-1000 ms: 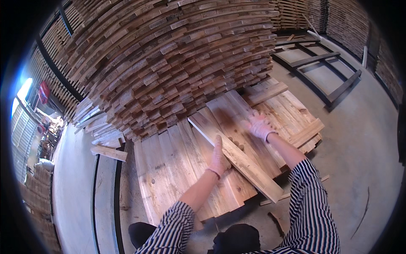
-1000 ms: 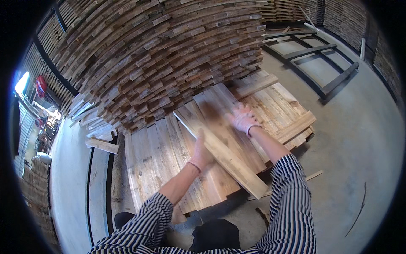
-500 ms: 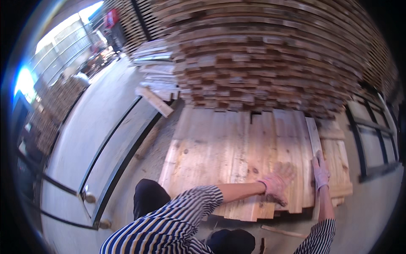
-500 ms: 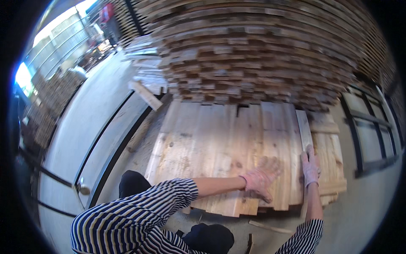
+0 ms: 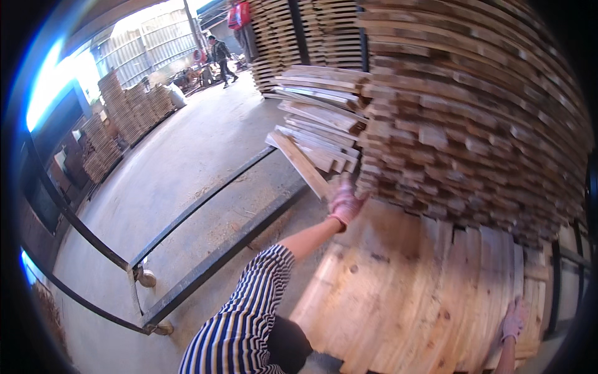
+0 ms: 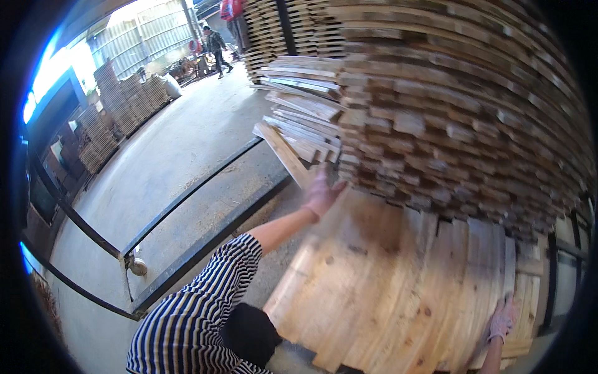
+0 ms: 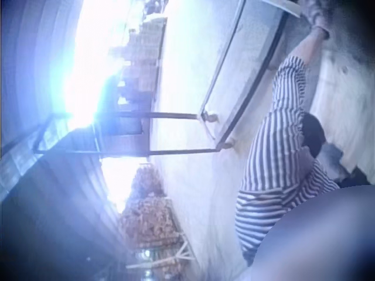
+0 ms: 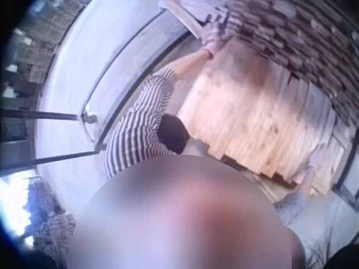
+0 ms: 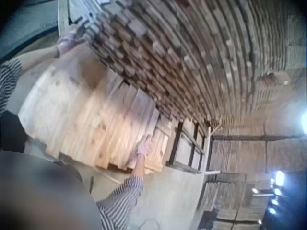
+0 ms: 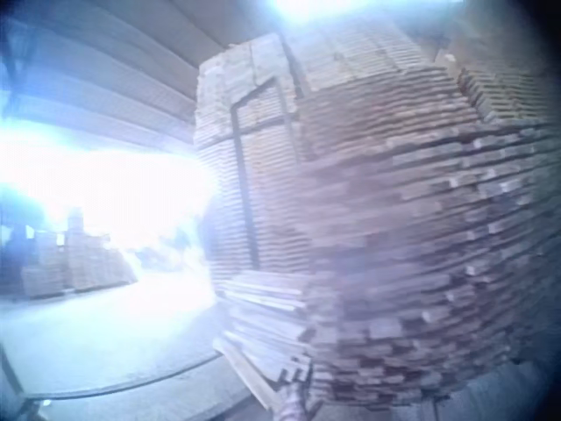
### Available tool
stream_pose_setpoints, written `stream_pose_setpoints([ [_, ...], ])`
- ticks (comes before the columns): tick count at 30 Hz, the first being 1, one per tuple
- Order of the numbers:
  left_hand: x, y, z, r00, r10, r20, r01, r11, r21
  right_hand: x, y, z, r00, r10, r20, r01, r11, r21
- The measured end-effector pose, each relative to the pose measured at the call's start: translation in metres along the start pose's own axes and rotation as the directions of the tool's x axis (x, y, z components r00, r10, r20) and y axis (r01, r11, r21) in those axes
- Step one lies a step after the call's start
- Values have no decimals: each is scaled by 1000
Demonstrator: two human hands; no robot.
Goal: The person sits on the floor in a workshop and repeatedly picks up wooden planks from a large pile. They place the planks onto a lower stack, arranging them one by one to build a neat pile.
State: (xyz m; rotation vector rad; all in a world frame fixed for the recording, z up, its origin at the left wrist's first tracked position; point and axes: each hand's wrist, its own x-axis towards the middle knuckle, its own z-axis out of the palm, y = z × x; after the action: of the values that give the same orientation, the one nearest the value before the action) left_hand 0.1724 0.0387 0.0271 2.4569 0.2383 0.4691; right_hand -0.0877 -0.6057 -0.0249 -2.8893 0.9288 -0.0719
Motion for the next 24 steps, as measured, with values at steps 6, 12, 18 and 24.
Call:
stream_pose_setpoints([
  [6, 157, -153, -9, 808, -526, -264, 556, 830, 46, -128, -212, -6, 849, -513, -130, 521, 853, 33],
  [12, 215, -182, 2, 745, -651, -142, 628, 758, -179, -204, -484, -80, 430, -881, 198, 883, 455, 110],
  [18, 195, -236, -22, 860, -488, 149, 348, 347, -871, -131, -722, -20, 359, -932, 53, 925, 363, 110],
  [24, 171, -291, -26, 918, -383, 102, 94, -40, -995, -43, -910, 66, 650, -760, -10, 743, 639, -198],
])
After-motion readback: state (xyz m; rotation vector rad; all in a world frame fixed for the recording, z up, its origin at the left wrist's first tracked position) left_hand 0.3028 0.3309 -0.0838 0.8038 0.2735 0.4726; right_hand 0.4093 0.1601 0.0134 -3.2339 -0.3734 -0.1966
